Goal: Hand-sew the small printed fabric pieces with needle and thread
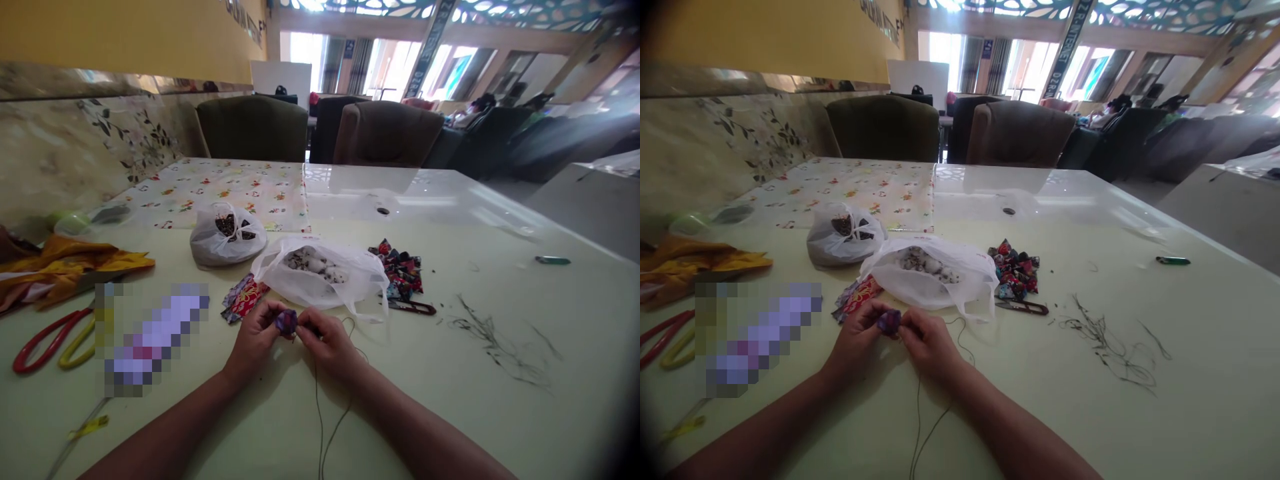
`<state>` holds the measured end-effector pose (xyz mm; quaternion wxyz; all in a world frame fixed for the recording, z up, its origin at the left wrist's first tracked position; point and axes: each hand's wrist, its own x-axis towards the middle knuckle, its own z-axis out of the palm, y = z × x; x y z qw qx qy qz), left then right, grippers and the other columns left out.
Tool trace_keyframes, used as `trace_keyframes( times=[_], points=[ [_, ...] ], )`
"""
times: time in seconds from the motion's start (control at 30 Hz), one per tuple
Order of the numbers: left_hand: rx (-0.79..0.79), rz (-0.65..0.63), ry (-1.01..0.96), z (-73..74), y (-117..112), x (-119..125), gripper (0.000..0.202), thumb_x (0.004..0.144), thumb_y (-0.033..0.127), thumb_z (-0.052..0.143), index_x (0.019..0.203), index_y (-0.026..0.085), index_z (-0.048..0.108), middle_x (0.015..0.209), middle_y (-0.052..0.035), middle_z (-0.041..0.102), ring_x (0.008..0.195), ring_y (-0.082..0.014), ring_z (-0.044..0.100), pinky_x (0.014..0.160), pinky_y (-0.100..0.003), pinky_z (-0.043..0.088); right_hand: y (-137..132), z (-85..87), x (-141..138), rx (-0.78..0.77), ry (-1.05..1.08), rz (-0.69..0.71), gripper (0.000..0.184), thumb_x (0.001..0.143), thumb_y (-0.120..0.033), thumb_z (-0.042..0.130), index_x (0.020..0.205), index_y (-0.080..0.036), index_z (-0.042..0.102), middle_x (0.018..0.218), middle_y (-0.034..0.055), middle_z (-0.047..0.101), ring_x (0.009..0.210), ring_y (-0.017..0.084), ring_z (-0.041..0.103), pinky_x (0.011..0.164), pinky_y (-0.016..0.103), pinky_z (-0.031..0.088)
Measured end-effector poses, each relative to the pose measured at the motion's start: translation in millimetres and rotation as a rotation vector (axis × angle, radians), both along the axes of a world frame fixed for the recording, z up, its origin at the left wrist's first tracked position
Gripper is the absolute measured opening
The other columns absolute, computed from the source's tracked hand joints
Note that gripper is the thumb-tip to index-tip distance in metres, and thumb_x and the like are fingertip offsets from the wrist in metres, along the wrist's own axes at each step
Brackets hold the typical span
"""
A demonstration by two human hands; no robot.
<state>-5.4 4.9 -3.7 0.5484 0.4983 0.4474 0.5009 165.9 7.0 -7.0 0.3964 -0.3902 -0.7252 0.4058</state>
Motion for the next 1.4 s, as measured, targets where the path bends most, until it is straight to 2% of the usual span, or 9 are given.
trace_keyframes(
  times=[0.23,0.43,0.67,0.83,0.93,1.07,1.13,1.27,1.4],
  points=[
    [0.054,0.08,0.06,-1.9,-4.0,0.1,0.027,0.075,0.027,0.073,0.074,0.019,0.047,0.062,0.0058,0.057,0.052,-0.0095,0.057,0.05,-0.021,0.047,-3.3,7.4,-1.1,-0.022,0.012,0.028,0.012,0.083,-0.021,0.053,0.072,-0.019,0.05,0.063,-0.0028,0.05,0.058,0.01,0.043,0.056,0.022,0.033],
    [0.005,0.116,0.016,-1.1,-5.3,3.7,0.021,0.081,0.027,0.066,0.084,0.021,0.046,0.064,0.0068,0.058,0.047,-0.0087,0.057,0.044,-0.019,0.043,-1.8,7.8,-2.4,-0.169,0.136,-0.057,0.017,0.084,-0.029,0.057,0.072,-0.02,0.05,0.06,-0.0046,0.043,0.056,0.01,0.038,0.054,0.023,0.03],
    [0.099,0.077,0.128,-5.0,-5.4,-0.1,0.024,0.078,0.024,0.069,0.076,0.021,0.045,0.061,0.0058,0.054,0.052,-0.0098,0.056,0.051,-0.021,0.046,-1.5,1.9,-4.0,-0.428,0.301,0.009,0.025,0.084,-0.044,0.062,0.079,-0.02,0.058,0.059,-0.0045,0.045,0.051,0.01,0.037,0.05,0.023,0.03],
    [0.049,0.03,0.04,-3.5,-1.7,-4.9,0.014,0.082,0.024,0.062,0.092,0.02,0.053,0.083,0.0017,0.06,0.064,-0.0115,0.062,0.063,-0.026,0.052,3.6,1.8,0.6,-0.176,0.155,-0.126,0.02,0.086,-0.035,0.059,0.072,-0.019,0.056,0.063,-0.002,0.051,0.058,0.012,0.043,0.057,0.024,0.033],
    [-0.009,0.04,-0.007,-1.8,0.7,-6.4,0.022,0.087,0.033,0.059,0.105,0.02,0.059,0.096,-0.0026,0.064,0.062,-0.0102,0.059,0.057,-0.024,0.05,5.0,2.7,3.1,-0.051,0.029,-0.12,0.016,0.087,-0.03,0.056,0.075,-0.019,0.058,0.066,-0.0004,0.057,0.061,0.013,0.047,0.059,0.024,0.035],
    [-0.089,-0.051,0.089,-1.1,0.9,-4.7,0.03,0.079,0.04,0.071,0.095,0.016,0.066,0.062,0.0012,0.062,0.043,-0.008,0.047,0.041,-0.02,0.038,2.4,3.5,3.4,-0.027,-0.02,-0.044,0.014,0.089,-0.029,0.056,0.079,-0.02,0.059,0.068,-0.0001,0.06,0.061,0.013,0.051,0.06,0.024,0.037],
    [-0.076,-0.031,0.108,0.5,-0.1,-3.3,0.028,0.08,0.042,0.07,0.088,0.016,0.067,0.062,-0.0007,0.066,0.042,-0.0085,0.048,0.04,-0.02,0.039,1.4,3.9,3.8,-0.049,-0.01,-0.065,0.013,0.091,-0.032,0.054,0.087,-0.021,0.059,0.064,-0.0023,0.055,0.059,0.013,0.047,0.058,0.024,0.035],
    [0.024,0.028,0.156,4.9,-1.8,-2.1,0.023,0.081,0.039,0.07,0.087,0.016,0.07,0.083,-0.0071,0.075,0.058,-0.0141,0.063,0.054,-0.026,0.054,2.4,6.2,6.7,-0.061,0.059,-0.204,0.016,0.099,-0.033,0.042,0.091,-0.023,0.051,0.064,-0.0044,0.044,0.058,0.013,0.042,0.057,0.024,0.033],
    [0.17,0.043,0.288,2.4,-1.0,-3.5,0.017,0.083,0.034,0.07,0.085,0.017,0.071,0.078,-0.0052,0.073,0.071,-0.0181,0.068,0.069,-0.029,0.056,3.3,10.6,7.5,0.144,0.008,-0.203,0.018,0.094,-0.023,0.051,0.078,-0.02,0.055,0.077,0.001,0.05,0.072,0.014,0.049,0.066,0.026,0.039]
  ],
)
